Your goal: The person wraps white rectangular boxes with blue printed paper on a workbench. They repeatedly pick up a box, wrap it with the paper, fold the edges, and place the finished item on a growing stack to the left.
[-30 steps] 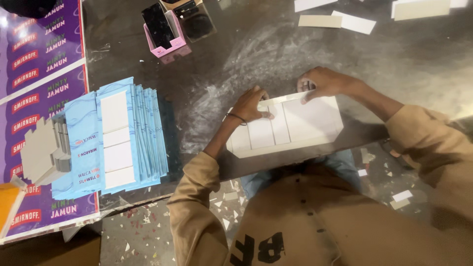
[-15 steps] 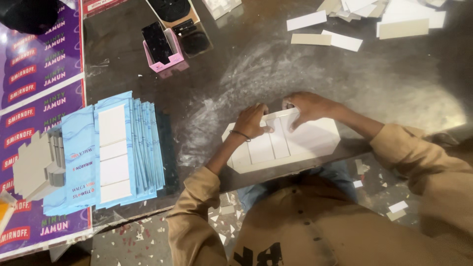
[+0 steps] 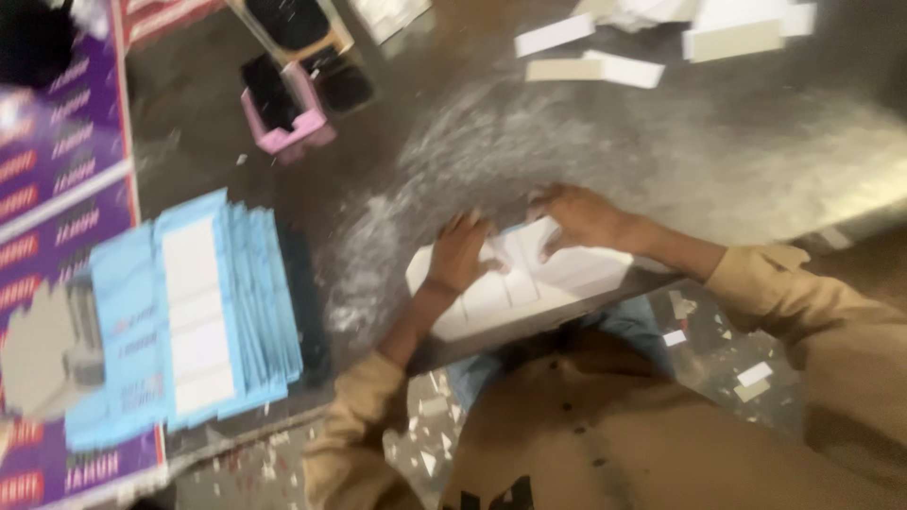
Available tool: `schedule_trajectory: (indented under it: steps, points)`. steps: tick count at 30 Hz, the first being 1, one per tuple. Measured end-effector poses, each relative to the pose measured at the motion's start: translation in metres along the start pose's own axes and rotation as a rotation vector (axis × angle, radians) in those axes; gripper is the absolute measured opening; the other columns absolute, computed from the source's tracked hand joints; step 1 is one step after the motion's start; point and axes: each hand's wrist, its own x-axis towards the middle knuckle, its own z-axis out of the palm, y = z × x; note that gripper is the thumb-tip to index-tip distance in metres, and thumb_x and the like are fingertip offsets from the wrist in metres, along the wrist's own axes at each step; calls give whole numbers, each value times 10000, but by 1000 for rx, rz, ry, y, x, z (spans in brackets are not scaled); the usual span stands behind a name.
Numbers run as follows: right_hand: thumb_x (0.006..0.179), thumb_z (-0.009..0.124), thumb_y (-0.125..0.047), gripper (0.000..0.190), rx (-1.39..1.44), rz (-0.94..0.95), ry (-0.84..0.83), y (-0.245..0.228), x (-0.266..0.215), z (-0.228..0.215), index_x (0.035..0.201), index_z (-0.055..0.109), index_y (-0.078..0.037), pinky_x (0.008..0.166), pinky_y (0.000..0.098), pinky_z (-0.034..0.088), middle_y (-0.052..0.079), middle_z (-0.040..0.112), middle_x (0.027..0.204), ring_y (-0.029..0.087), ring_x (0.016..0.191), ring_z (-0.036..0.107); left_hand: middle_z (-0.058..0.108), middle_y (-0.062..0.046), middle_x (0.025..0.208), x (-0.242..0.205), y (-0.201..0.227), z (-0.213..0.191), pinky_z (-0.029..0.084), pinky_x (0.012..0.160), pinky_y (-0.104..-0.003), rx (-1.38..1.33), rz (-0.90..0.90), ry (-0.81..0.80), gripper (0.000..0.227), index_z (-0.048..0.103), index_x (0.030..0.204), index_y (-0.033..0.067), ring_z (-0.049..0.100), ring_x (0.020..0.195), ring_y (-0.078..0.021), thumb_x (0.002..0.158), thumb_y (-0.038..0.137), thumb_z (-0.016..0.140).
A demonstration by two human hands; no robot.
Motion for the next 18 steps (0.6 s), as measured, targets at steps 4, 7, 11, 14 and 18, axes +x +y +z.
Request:
schedule_trajectory:
  steps: [4,7,11,14,18]
  points:
    - [858,639,-531,641,-224,-108,172,5,-27,29,1415,552,-225,1125,460,341,101,461,1522,341,1386,430,601,-141,1142,-23,17,1,452,976,-511,143,13,13,597,630,1250,85,558,1124,-372,814,472,759]
    - [935,523,-516,642,-334,-185,263,14,-43,42,1484,489,-184,1150,461,301,116,418,1571,317,1425,392,616,-153,1170,-39,27,0,445,946,-533,151,13,52,558,587,1278,48,565,1108,-378,877,411,727]
    - [998,481,-507,674,-482,-120,249,23,-60,48,1481,444,-38,1206,444,293,137,445,1567,285,1429,424,577,-212,1281,-54,26,-17,439,1035,-525,196,102,220,568,542,1407,40,546,1186,-395,959,366,672]
    - [1050,478,-490,655,-487,-74,304,8,-65,52,1475,448,8,1235,460,287,170,478,1554,299,1419,459,538,-246,1421,-78,31,-34,414,1054,-530,245,-95,91,628,531,1385,38,523,1258,-409,920,444,650]
    - [1019,511,-557,821,-307,95,358,-30,-59,48,1493,396,105,1209,445,275,280,438,1527,390,1415,417,536,-209,1414,-82,42,-45,359,1046,-587,392,-178,62,642,550,1374,109,502,1272,-400,888,522,626]
